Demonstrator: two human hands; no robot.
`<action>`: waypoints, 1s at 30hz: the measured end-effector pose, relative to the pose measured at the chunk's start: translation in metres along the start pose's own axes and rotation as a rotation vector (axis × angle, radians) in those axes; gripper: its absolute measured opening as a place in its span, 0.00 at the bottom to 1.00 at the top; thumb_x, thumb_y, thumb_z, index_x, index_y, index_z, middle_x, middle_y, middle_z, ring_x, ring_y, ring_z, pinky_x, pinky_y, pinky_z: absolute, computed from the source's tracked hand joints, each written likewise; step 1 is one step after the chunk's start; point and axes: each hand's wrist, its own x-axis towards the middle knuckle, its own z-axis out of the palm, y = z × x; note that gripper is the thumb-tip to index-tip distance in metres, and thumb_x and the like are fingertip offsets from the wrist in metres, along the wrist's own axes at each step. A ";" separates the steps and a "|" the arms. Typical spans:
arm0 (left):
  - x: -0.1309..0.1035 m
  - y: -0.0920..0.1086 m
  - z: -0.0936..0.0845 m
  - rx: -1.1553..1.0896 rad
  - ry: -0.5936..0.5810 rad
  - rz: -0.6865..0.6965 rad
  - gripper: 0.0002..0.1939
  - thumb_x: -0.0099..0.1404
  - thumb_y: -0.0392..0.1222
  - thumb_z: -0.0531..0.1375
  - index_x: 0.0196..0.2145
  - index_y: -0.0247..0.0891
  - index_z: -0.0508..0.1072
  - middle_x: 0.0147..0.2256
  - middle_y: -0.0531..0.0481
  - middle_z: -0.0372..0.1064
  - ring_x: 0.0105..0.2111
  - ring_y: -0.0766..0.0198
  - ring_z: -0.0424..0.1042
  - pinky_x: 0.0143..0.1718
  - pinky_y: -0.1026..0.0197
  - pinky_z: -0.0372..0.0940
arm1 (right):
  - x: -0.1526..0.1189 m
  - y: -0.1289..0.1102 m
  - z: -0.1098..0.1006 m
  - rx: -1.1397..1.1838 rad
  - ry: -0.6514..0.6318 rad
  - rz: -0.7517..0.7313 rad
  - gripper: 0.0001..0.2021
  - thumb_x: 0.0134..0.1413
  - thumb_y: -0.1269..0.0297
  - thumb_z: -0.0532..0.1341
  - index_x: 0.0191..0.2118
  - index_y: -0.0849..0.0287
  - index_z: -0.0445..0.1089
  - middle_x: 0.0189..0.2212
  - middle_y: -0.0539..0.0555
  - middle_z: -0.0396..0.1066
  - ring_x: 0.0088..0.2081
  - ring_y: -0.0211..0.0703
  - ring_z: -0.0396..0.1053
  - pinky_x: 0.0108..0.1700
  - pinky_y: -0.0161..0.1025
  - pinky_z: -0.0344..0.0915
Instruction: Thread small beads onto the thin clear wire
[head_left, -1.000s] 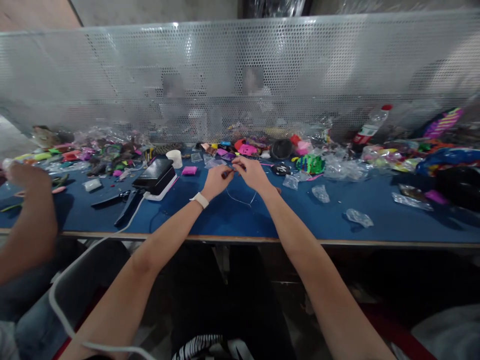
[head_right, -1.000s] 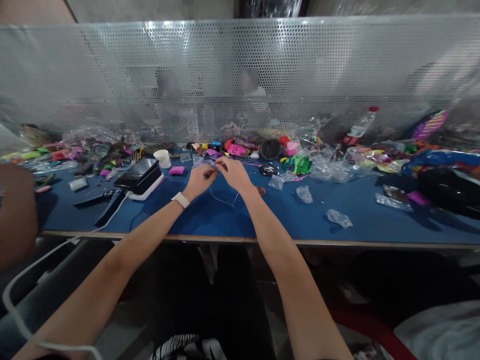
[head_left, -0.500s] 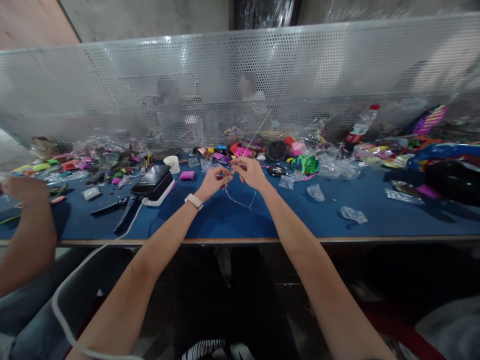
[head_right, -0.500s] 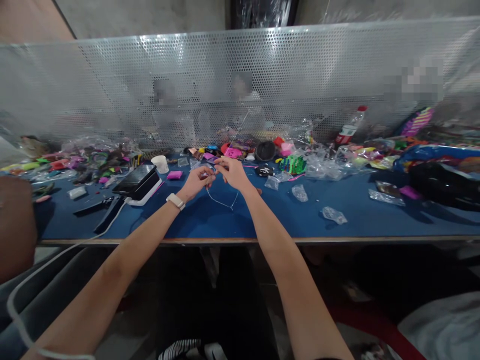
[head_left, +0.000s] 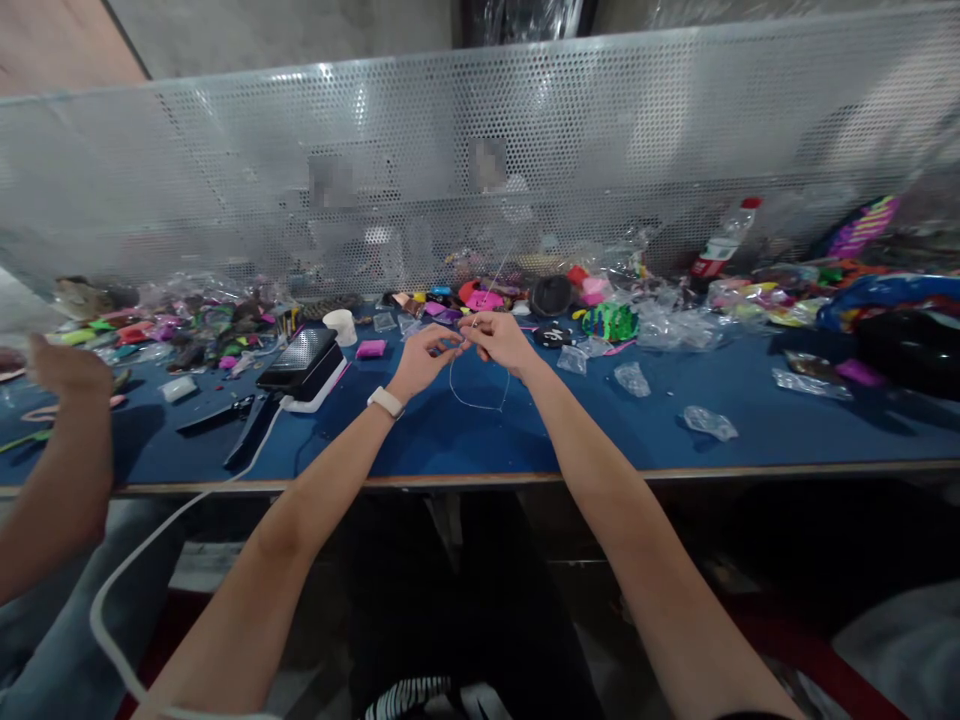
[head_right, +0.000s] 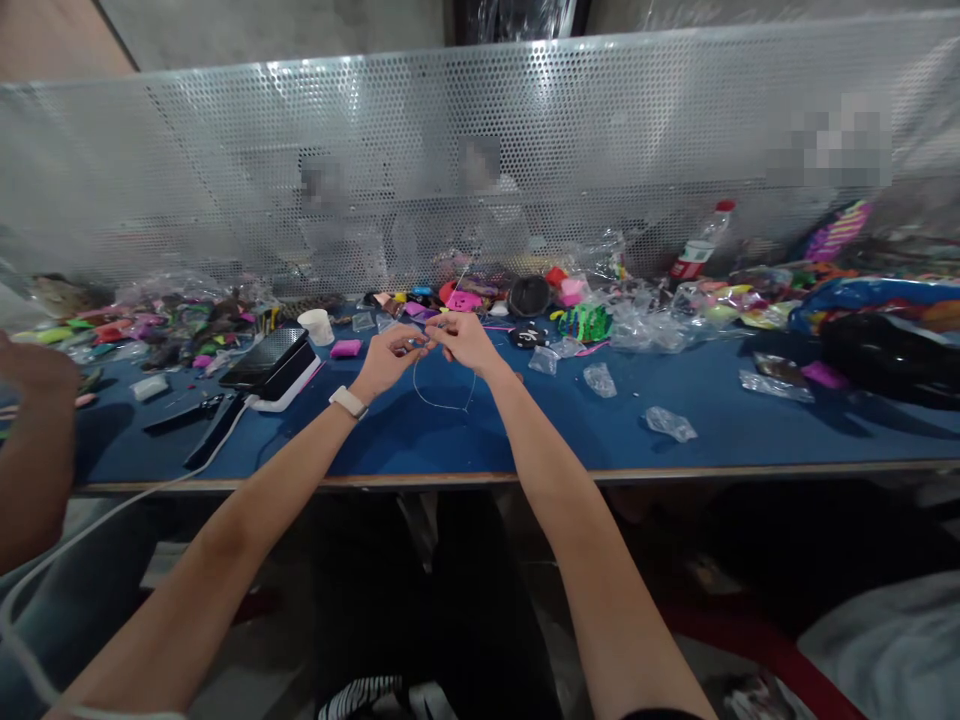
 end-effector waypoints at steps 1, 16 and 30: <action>0.000 0.001 0.000 0.022 -0.001 0.016 0.10 0.64 0.48 0.71 0.39 0.40 0.82 0.44 0.45 0.76 0.30 0.67 0.71 0.34 0.62 0.68 | 0.000 0.001 0.000 0.015 -0.004 0.016 0.16 0.63 0.51 0.69 0.44 0.60 0.76 0.28 0.54 0.79 0.17 0.35 0.63 0.20 0.35 0.56; -0.003 0.007 -0.002 0.217 0.021 0.164 0.04 0.68 0.42 0.68 0.35 0.41 0.82 0.38 0.47 0.78 0.35 0.62 0.73 0.36 0.61 0.65 | -0.002 -0.001 -0.002 -0.054 -0.032 0.014 0.23 0.58 0.40 0.70 0.39 0.59 0.78 0.29 0.53 0.77 0.18 0.32 0.61 0.21 0.35 0.57; 0.007 -0.017 0.000 -0.053 0.089 -0.073 0.08 0.65 0.46 0.65 0.33 0.39 0.82 0.31 0.48 0.78 0.26 0.65 0.74 0.28 0.62 0.68 | -0.001 -0.007 0.012 -0.302 0.202 -0.339 0.07 0.64 0.59 0.67 0.40 0.57 0.79 0.35 0.54 0.81 0.37 0.46 0.78 0.44 0.44 0.73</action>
